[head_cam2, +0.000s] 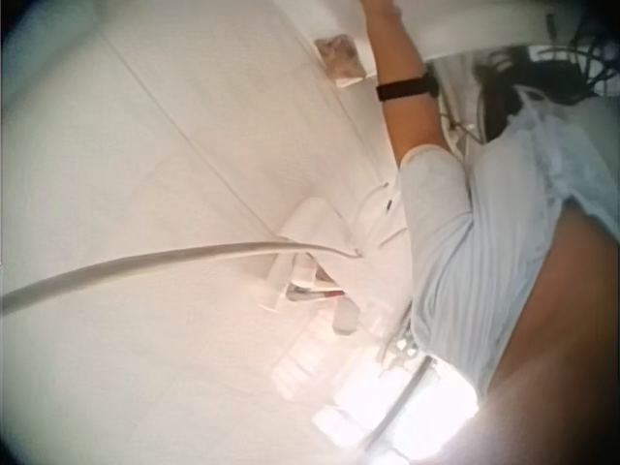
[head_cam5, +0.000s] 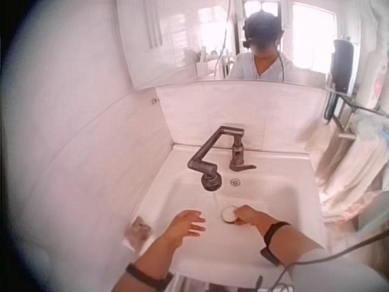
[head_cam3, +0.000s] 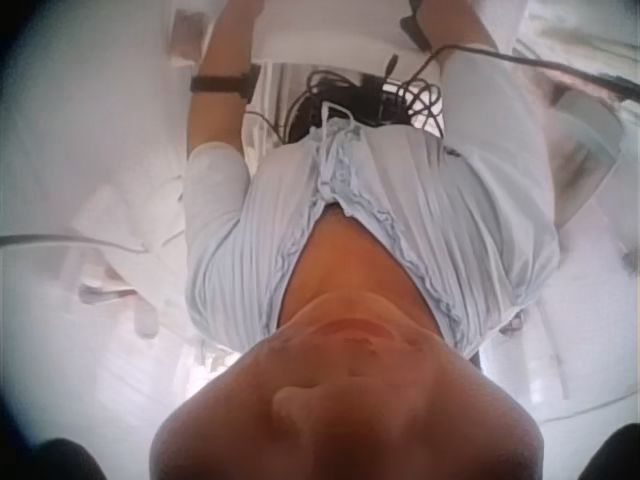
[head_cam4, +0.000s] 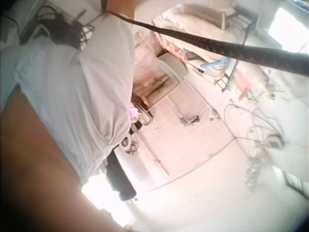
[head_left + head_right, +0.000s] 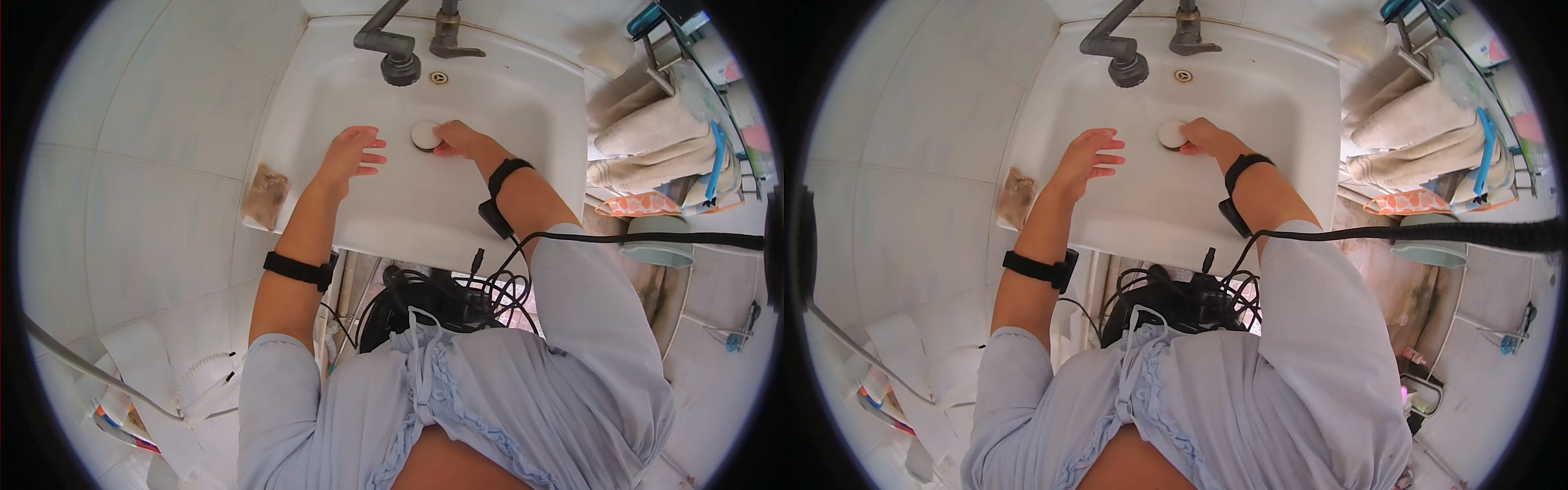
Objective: The person cleans a bathroom sink by scrubbing the ceramic surface and the faucet area using a small piece of abrasive pad, occasionally rinsing the area with water from the faucet and manipulating the drain stopper.
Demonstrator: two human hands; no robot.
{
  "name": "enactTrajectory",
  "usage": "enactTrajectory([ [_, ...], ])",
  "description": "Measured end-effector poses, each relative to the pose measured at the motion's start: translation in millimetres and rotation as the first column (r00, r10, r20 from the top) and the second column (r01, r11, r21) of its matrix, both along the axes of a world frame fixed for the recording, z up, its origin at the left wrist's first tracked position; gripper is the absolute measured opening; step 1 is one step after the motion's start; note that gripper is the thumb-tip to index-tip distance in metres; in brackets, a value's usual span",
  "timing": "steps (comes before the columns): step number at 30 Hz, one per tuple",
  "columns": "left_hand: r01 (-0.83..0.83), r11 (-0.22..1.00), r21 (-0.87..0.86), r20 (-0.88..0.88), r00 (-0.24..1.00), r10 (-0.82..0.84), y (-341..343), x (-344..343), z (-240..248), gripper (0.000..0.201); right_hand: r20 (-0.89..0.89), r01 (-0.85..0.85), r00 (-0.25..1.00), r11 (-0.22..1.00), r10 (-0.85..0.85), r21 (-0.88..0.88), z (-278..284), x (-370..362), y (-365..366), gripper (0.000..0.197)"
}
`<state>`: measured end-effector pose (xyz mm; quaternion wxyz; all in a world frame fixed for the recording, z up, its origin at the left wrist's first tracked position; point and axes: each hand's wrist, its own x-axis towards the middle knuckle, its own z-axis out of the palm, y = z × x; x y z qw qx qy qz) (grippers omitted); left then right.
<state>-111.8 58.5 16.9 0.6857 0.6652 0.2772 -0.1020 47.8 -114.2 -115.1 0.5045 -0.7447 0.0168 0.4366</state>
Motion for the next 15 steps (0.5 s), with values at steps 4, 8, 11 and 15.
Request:
enactTrajectory([
  [4, 0.005, 1.0, 0.002, 0.013, 1.0, -0.005, 1, -8, -4, 0.039, -0.076, -0.077, 0.995, 0.992, 0.069, -0.103, 9, 3, 3, 0.029],
  [8, -0.015, 1.0, 0.014, 0.01, 1.0, 0.015, 2, -13, -2, 0.038, 0.291, -0.104, 0.93, 0.919, 0.226, -0.382, 38, -21, 14, 0.028],
  [11, -0.005, 1.0, 0.015, 0.025, 1.0, 0.005, -2, -13, 0, 0.037, 0.668, -0.046, 0.512, 0.794, 0.54, -0.606, 32, -26, 9, 0.03],
  [15, 0.003, 1.0, 0.013, 0.038, 0.999, -0.003, -4, -19, 0, 0.033, 0.54, -0.302, 0.421, 0.674, 0.729, -0.674, 34, -30, 3, 0.036],
])
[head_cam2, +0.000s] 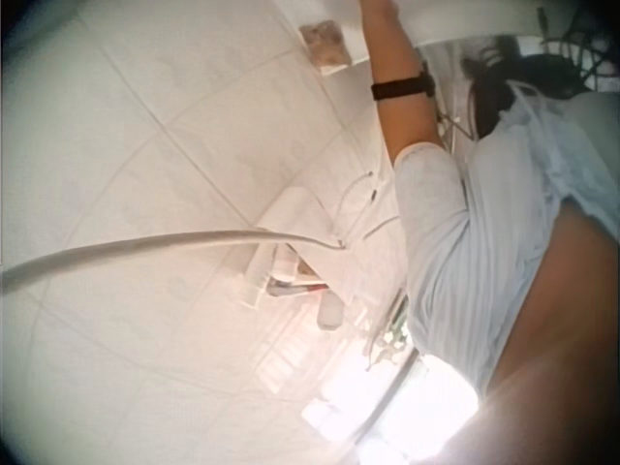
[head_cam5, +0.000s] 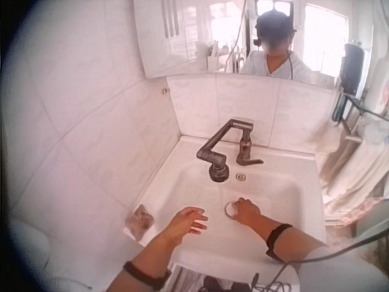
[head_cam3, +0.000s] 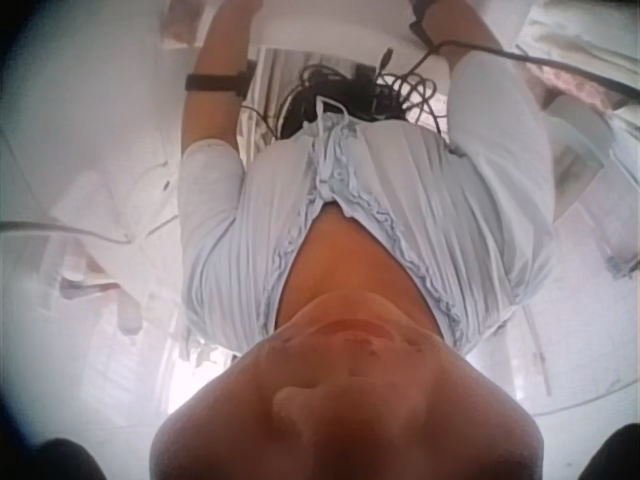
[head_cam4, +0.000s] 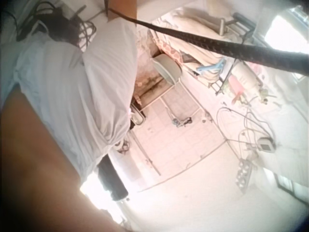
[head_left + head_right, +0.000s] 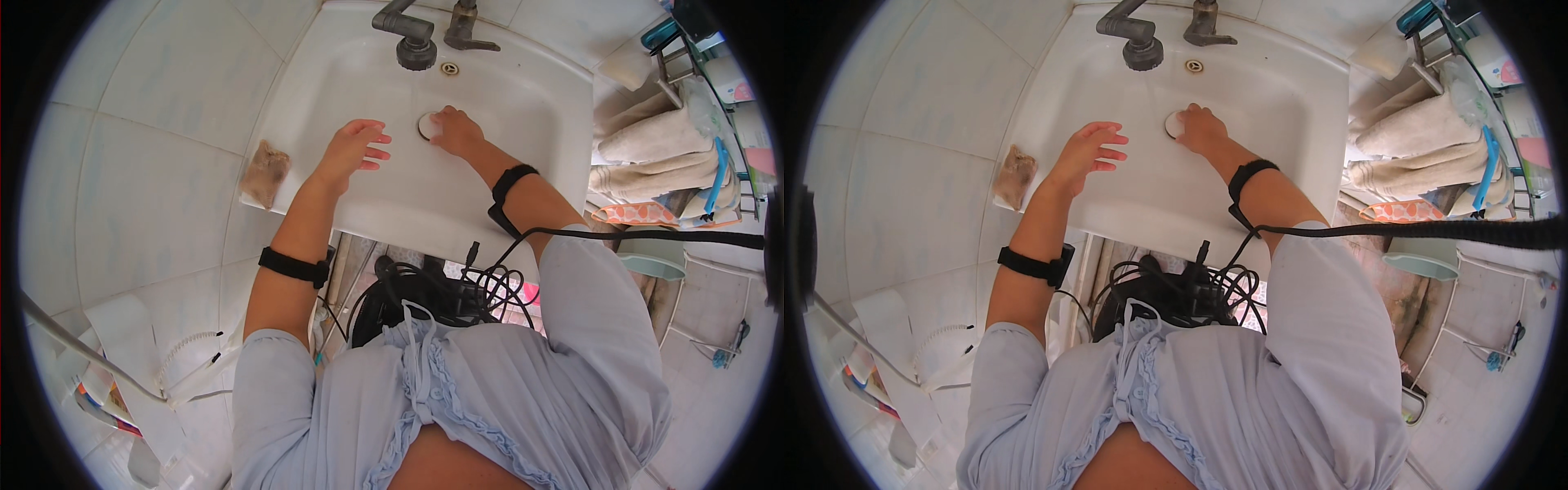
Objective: The person cleans a bathroom sink by scrubbing the ceramic surface and the faucet area using a small piece of abrasive pad, occasionally rinsing the area with water from the faucet and manipulating the drain stopper.
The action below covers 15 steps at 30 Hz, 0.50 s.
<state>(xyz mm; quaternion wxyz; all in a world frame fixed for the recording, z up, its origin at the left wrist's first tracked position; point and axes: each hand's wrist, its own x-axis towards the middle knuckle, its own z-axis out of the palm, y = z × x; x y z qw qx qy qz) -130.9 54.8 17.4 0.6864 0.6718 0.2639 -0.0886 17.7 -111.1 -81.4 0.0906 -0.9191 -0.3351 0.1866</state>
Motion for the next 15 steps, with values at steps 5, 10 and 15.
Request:
enactTrajectory([
  [5, 0.0, 1.0, 0.001, 0.005, 1.0, 0.0, 1, -8, 1, 0.032, 0.025, 0.014, 1.0, 0.999, -0.013, -0.031, 11, -9, 13, 0.044],
  [10, -0.005, 0.999, 0.042, -0.008, 1.0, 0.005, 4, -18, 16, 0.031, -0.04, 0.173, 0.983, 0.972, -0.182, -0.161, 18, 0, 31, 0.049],
  [15, -0.043, 0.999, 0.024, 0.045, 0.998, 0.042, 12, -27, 18, 0.029, 0.059, 0.04, 0.998, 0.995, -0.035, -0.091, 8, 20, 10, 0.03],
])
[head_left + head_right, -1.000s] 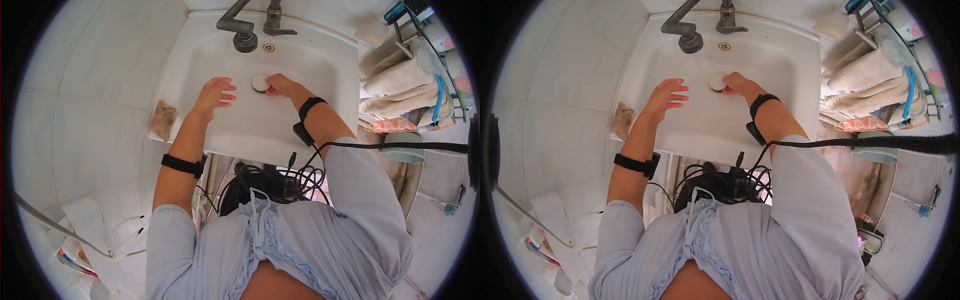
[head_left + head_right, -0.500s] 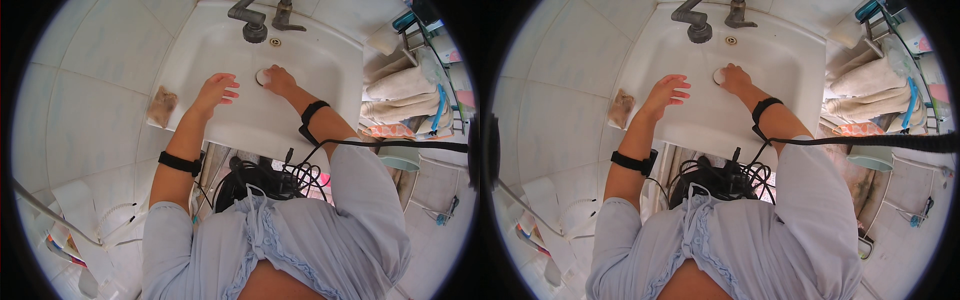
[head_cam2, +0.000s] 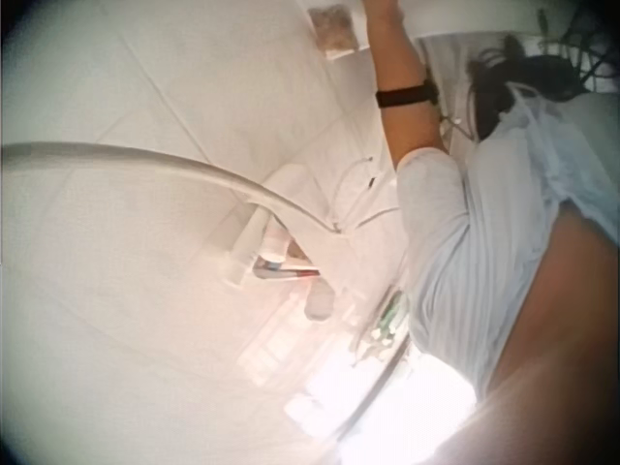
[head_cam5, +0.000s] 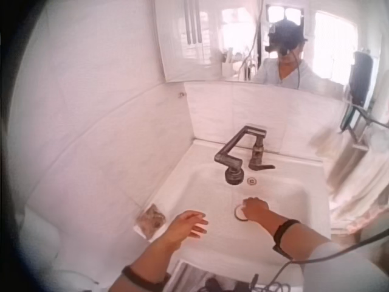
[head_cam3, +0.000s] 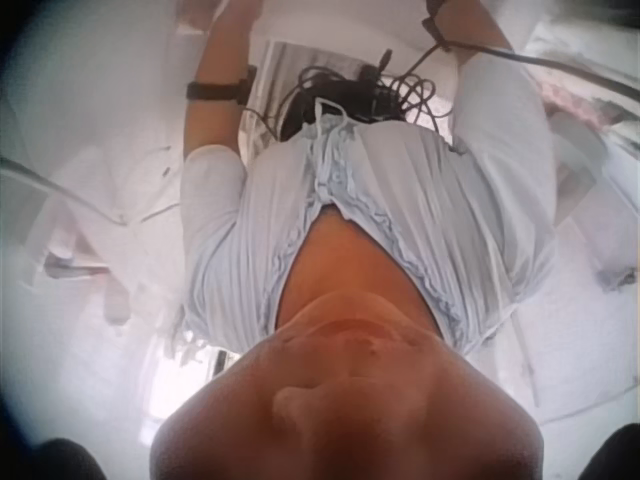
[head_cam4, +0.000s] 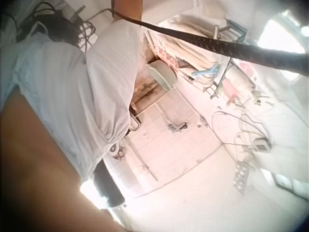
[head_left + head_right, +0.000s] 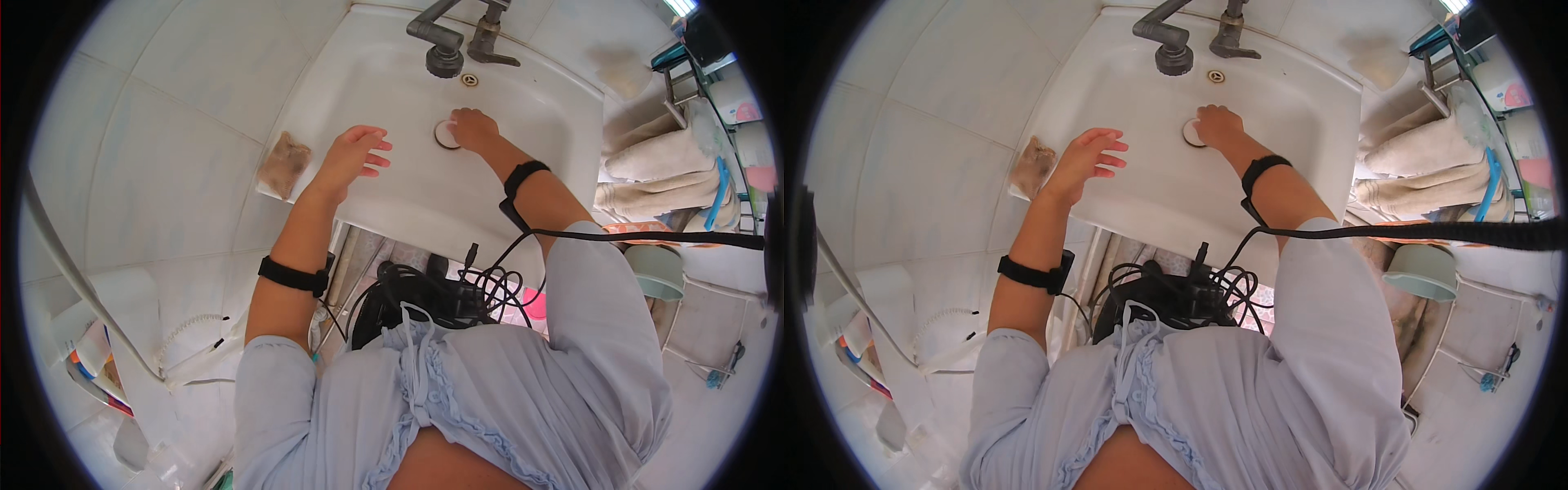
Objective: The person cleans a bathroom sink by scrubbing the ceramic surface and the faucet area using a small piece of abrasive pad, occasionally rinsing the area with water from the faucet and manipulating the drain stopper.
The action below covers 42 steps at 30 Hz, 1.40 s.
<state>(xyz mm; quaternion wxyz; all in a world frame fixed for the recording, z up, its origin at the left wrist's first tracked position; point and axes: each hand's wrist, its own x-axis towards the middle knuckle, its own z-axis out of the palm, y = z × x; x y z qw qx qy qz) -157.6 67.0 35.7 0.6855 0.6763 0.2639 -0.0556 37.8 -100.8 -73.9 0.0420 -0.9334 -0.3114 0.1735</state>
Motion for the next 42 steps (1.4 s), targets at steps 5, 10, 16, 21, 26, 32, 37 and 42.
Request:
enactTrajectory([
  [5, -0.003, 1.0, -0.026, -0.006, 1.0, 0.002, 4, -8, -4, 0.029, -0.121, -0.232, 0.972, 0.908, 0.202, -0.349, 15, -4, 7, 0.03],
  [10, -0.001, 1.0, -0.021, 0.019, 1.0, 0.001, 6, -11, -7, 0.029, -0.232, -0.107, 0.965, 0.991, 0.122, 0.077, 34, -2, 2, 0.041],
  [16, 0.02, 0.999, -0.039, 0.004, 1.0, -0.02, 0, -8, -5, 0.029, 0.068, -0.29, 0.954, 0.956, 0.292, -0.042, -17, 6, -7, 0.044],
  [21, -0.015, 0.999, -0.048, 0.005, 1.0, 0.016, 7, -18, -9, 0.029, -0.044, -0.339, 0.94, 0.941, 0.339, -0.007, -5, 8, 1, 0.04],
  [26, -0.025, 0.999, -0.033, 0.003, 1.0, 0.025, 8, -19, -10, 0.029, -0.053, -0.347, 0.936, 0.937, 0.348, 0.031, -2, 12, -1, 0.033],
  [32, -0.045, 0.999, -0.015, 0.002, 0.999, 0.045, 12, -24, -18, 0.028, -0.052, -0.34, 0.94, 0.928, 0.336, -0.152, 7, 4, 15, 0.033],
  [37, -0.054, 0.998, -0.045, 0.001, 0.999, 0.054, 11, -25, -25, 0.027, -0.087, -0.261, 0.965, 0.928, 0.247, -0.266, 11, -3, 26, 0.026],
  [42, -0.056, 0.998, -0.028, 0.005, 0.998, 0.056, 13, -27, -27, 0.027, -0.006, -0.144, 0.989, 0.968, 0.146, -0.207, 1, -9, 33, 0.031],
])
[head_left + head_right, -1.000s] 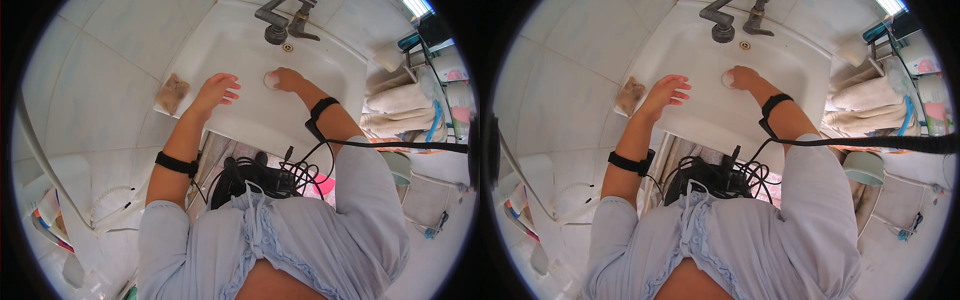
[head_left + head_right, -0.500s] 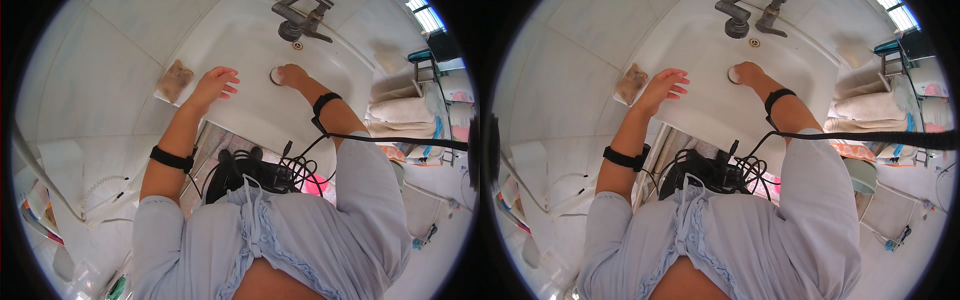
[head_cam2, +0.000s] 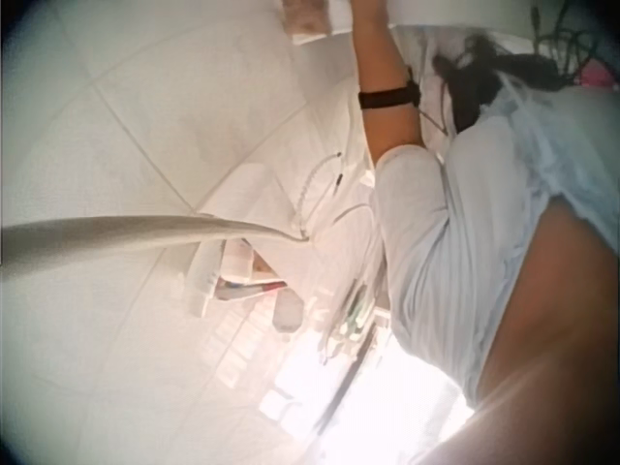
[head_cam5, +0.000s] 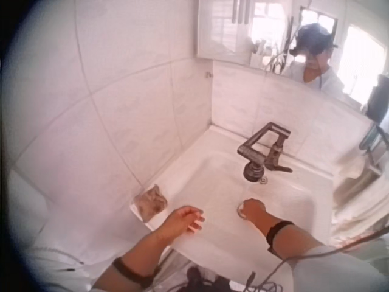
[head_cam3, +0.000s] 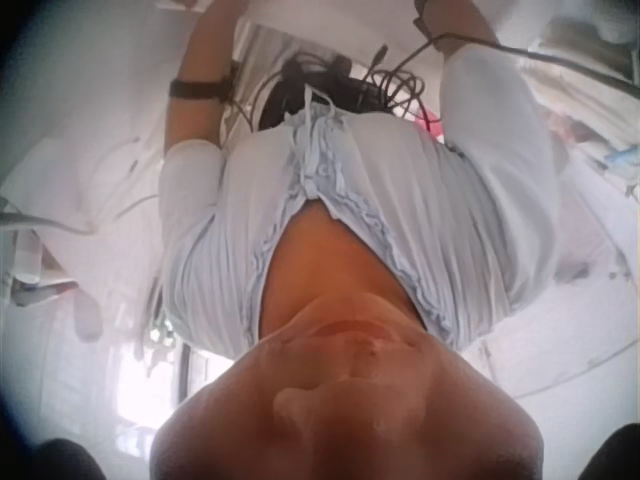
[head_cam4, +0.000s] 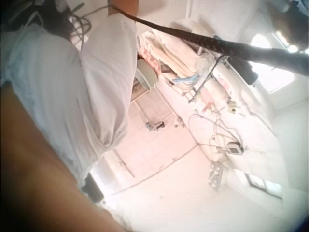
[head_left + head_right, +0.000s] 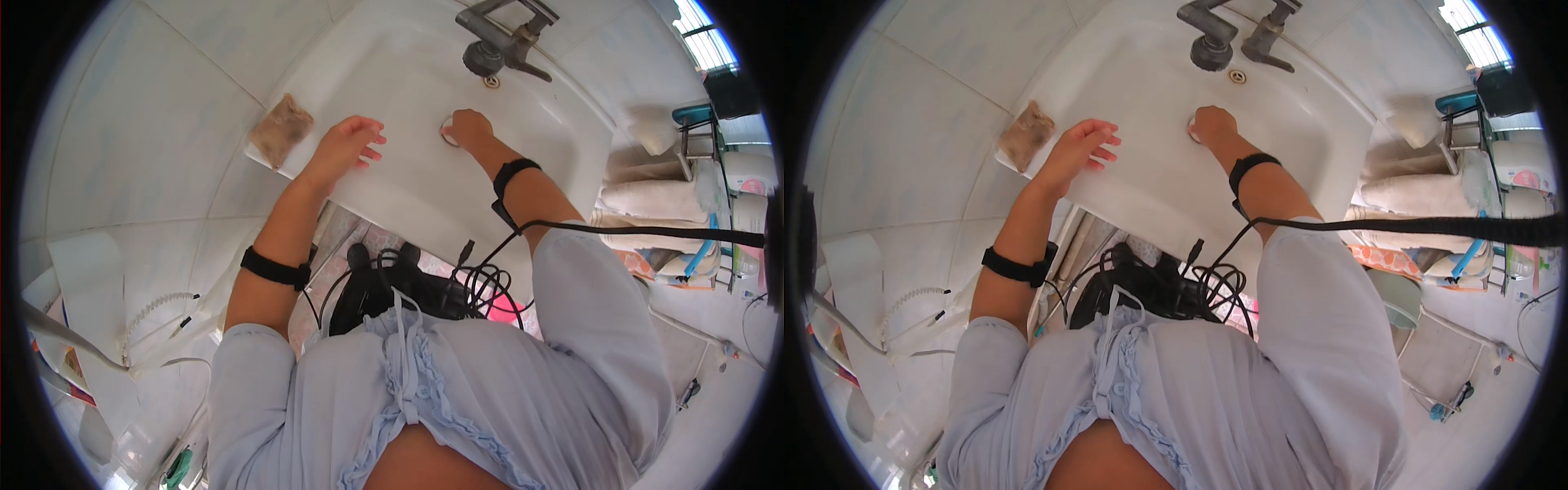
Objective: The person cleans a bathroom sink by scrubbing the ceramic surface and the faucet area using a small piece of abrasive pad, occasionally rinsing the area with water from the faucet and manipulating the drain stopper.
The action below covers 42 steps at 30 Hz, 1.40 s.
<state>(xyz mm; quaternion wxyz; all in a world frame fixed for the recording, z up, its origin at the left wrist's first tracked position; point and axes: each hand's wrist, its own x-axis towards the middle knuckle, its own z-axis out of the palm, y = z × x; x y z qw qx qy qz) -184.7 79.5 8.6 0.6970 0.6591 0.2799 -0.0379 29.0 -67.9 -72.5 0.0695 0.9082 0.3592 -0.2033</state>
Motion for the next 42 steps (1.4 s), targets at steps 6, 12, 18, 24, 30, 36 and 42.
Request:
enactTrajectory([
  [6, 0.0, 1.0, 0.019, -0.005, 1.0, 0.0, 5, -10, 5, 0.027, -0.063, 0.068, 0.996, 0.998, -0.067, 0.019, 3, 4, -5, 0.035],
  [12, 0.004, 0.999, 0.037, 0.032, 0.999, -0.005, 9, -9, 13, 0.027, -0.068, -0.074, 0.994, 0.981, 0.087, 0.177, -5, 31, -31, 0.031],
  [18, 0.049, 0.999, 0.021, 0.032, 0.998, -0.05, 5, -6, 10, 0.025, -0.07, -0.121, 0.986, 0.942, 0.15, 0.312, -28, 17, -53, 0.027],
  [24, 0.028, 0.999, 0.041, 0.021, 0.999, -0.028, 9, -18, 8, 0.025, -0.143, -0.068, 0.987, 0.996, 0.077, 0.062, -1, -10, -29, 0.031],
  [30, 0.034, 0.999, 0.029, 0.013, 0.999, -0.034, 4, -17, 8, 0.025, -0.042, -0.056, 0.997, 0.99, 0.062, 0.133, -17, -3, -35, 0.026],
  [36, 0.013, 1.0, 0.003, 0.027, 1.0, -0.013, -3, -17, 0, 0.025, 0.268, -0.172, 0.951, 0.984, 0.153, 0.048, -33, -34, -44, 0.037],
  [42, 0.029, 0.999, 0.029, 0.015, 0.999, -0.03, -8, -15, 15, 0.025, -0.036, -0.042, 0.999, 0.997, 0.039, -0.068, 14, -22, -29, 0.04],
])
